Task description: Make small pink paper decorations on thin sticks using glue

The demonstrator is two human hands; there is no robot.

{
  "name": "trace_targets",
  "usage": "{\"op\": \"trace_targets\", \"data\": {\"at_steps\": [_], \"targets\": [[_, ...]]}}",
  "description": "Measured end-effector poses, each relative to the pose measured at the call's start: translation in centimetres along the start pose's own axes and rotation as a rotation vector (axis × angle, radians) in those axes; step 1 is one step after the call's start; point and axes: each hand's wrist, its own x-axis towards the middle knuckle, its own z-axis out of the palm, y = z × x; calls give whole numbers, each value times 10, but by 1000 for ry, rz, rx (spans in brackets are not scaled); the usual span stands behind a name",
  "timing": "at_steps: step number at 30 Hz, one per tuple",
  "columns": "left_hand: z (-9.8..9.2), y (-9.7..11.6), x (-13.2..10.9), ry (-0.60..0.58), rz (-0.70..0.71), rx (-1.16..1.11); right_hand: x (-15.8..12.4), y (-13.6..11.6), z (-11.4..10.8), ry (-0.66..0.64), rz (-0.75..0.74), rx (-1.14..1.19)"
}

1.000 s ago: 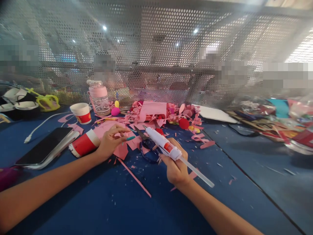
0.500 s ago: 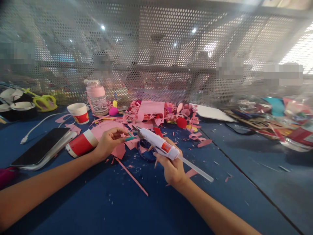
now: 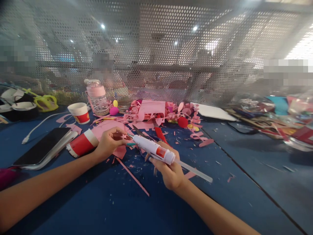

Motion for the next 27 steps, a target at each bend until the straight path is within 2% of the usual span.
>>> {"op": "trace_targets", "data": {"at_steps": [5,15,27], "targets": [[2,2,-2,-7,14,26,4,-12,2,-71,68,67],[2,-5,-3,-51,9,38,9,-28,8,-75,202,136],[1,-6,-3,-77,9,-14,11,-29,8,-95,194,75]]}}
